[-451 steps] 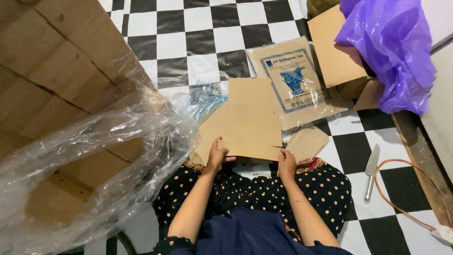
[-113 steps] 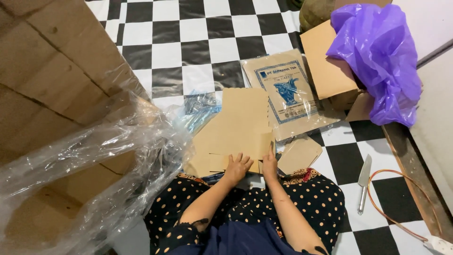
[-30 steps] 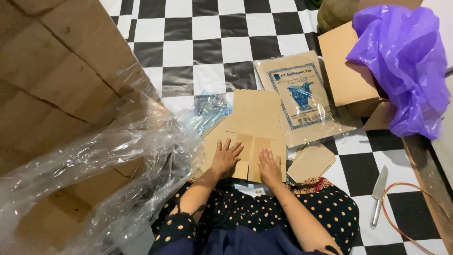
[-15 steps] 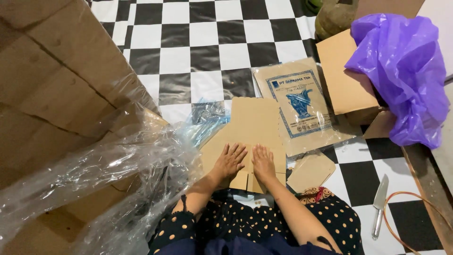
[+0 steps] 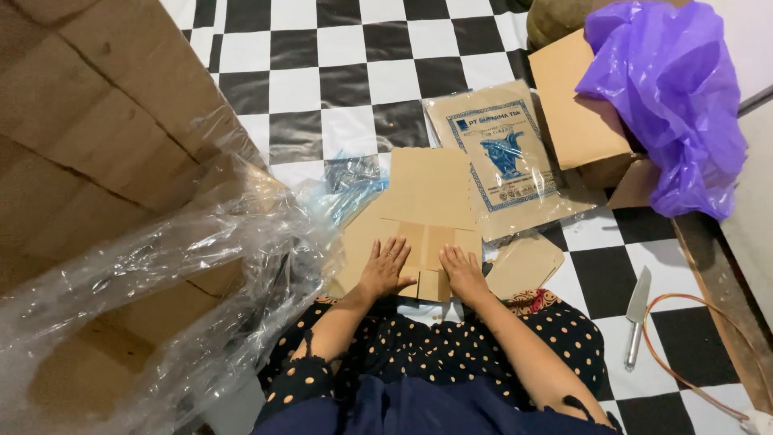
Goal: The person is manually folding flat cardboard templates into small boxes on the floor of a production area.
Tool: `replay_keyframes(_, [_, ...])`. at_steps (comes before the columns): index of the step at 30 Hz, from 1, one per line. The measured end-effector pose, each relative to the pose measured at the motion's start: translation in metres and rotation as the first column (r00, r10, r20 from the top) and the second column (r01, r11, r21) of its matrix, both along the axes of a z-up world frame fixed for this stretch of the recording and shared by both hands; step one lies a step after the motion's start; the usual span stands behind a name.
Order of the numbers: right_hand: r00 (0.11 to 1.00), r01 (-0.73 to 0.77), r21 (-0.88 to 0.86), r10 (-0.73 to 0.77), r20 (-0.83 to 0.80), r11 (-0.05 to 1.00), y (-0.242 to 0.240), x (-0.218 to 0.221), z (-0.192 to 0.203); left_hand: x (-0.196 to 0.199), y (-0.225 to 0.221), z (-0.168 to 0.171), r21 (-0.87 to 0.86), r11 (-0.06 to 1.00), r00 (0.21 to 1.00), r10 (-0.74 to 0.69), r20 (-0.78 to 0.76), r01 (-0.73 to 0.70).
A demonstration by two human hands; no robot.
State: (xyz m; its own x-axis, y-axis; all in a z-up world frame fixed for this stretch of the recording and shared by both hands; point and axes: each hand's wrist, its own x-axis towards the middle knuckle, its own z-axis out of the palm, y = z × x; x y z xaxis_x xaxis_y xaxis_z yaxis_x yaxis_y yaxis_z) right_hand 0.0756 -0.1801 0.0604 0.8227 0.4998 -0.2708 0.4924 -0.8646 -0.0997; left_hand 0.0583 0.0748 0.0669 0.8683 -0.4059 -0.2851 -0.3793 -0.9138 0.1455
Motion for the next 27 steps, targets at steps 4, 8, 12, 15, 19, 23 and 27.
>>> replay_keyframes(4, [1.000,0.018,0.027,-0.018,0.012,0.999,0.009,-0.028,0.021,-0.021,-0.011,0.010,0.085,0.996,0.999,-0.026,0.036,0.023])
replay_keyframes(8, [0.997,0.078,0.041,-0.078,-0.016,0.996,0.018,-0.027,0.011,-0.022,-0.021,0.015,0.139,0.990,0.999,-0.033,0.013,0.031])
replay_keyframes(12, [0.975,0.175,0.011,-0.172,-0.141,0.984,0.034,-0.017,0.024,-0.019,-0.047,0.009,0.021,0.990,0.989,0.137,-0.062,-0.136])
replay_keyframes(15, [0.931,0.265,0.055,-0.241,-0.274,0.963,0.023,0.019,-0.010,-0.007,-0.064,0.017,-0.179,0.931,0.947,0.322,-0.007,-0.318])
replay_keyframes(19, [0.878,0.412,0.093,-0.368,-0.305,0.906,0.035,0.034,-0.027,0.015,-0.058,0.001,-0.260,0.888,0.913,0.405,0.054,-0.378])
replay_keyframes(23, [0.887,0.425,0.056,-0.404,-0.224,0.903,0.065,0.022,0.020,0.016,-0.031,0.047,-0.462,0.718,0.838,0.534,-0.113,-0.520])
replay_keyframes(27, [0.910,0.369,0.108,-0.335,-0.244,0.923,0.061,0.034,-0.009,0.017,0.006,0.012,-0.379,0.809,0.848,0.520,0.105,-0.450])
